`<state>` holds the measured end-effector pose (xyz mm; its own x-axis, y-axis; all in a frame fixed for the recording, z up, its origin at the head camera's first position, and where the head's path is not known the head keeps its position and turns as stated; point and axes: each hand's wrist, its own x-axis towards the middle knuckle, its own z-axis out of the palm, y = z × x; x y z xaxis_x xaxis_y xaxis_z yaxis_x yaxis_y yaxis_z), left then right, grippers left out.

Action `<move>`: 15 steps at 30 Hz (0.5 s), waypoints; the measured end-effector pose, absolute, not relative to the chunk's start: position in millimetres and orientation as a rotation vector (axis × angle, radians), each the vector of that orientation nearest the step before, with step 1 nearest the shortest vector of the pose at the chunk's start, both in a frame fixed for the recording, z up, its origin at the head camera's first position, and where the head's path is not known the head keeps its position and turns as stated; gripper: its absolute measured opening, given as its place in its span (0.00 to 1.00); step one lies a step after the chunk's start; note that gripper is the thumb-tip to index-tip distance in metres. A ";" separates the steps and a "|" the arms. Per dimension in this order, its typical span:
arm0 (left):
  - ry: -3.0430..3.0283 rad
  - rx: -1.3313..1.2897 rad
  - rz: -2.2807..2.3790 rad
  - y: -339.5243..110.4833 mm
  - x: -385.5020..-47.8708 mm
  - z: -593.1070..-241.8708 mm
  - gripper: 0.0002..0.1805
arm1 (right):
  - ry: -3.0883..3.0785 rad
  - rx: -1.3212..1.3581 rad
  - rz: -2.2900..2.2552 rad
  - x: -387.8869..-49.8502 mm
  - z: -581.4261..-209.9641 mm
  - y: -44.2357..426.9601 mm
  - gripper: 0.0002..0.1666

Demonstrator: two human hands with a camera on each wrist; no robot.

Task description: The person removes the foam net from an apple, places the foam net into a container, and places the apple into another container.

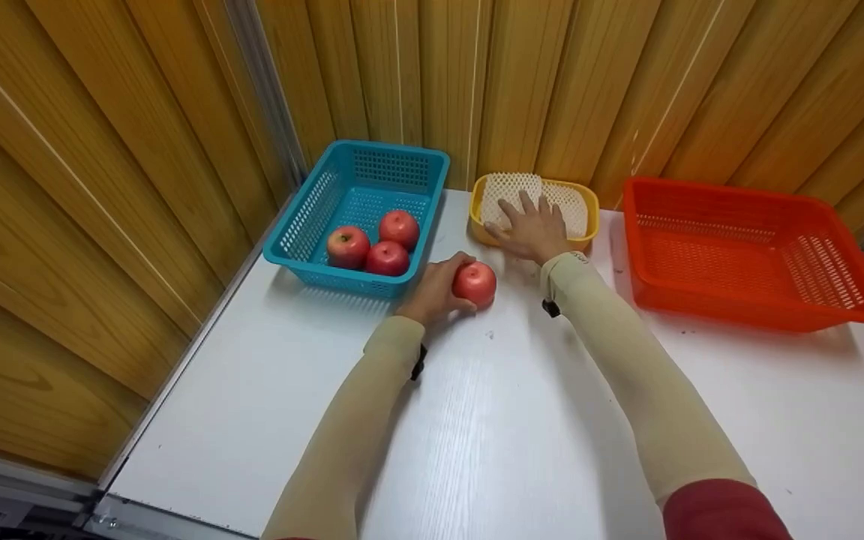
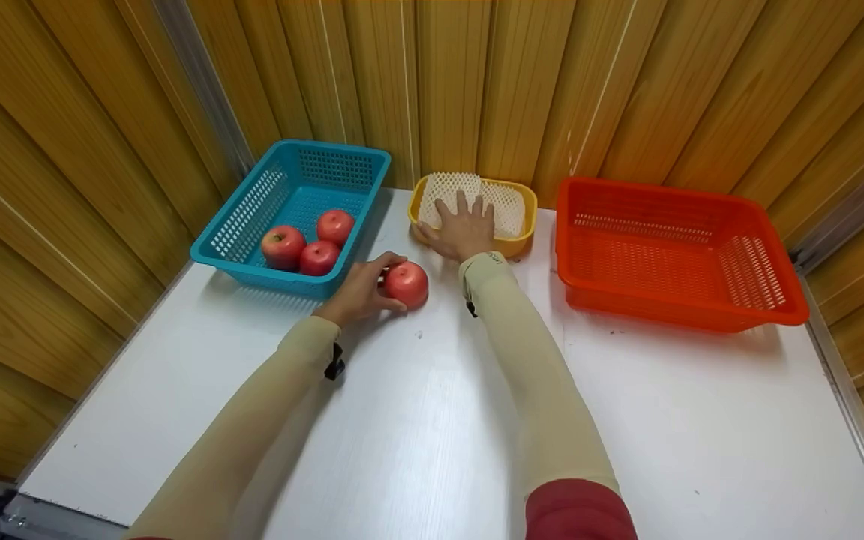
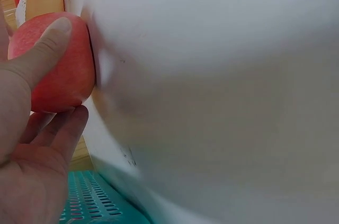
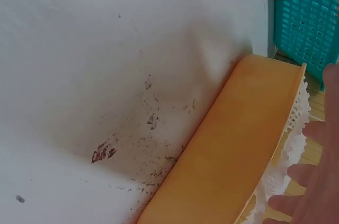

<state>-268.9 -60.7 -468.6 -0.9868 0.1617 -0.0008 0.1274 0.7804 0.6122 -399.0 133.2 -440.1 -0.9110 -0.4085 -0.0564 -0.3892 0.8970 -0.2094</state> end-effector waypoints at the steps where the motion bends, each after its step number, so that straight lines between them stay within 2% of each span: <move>1: 2.909 0.227 0.995 -60.3 -268.8 -468.7 0.42 | 2.953 -0.623 -0.285 -398.6 -440.8 133.7 0.46; 15: 2.887 0.213 0.999 -60.5 -269.1 -468.2 0.43 | 2.833 -0.586 -0.288 -396.6 -443.4 139.6 0.48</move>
<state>-269.1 -60.5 -468.2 -0.9872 0.1566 -0.0291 0.1051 0.7778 0.6197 -396.6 139.6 -443.4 -0.8925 -0.4104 -0.1871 -0.3642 0.9005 -0.2376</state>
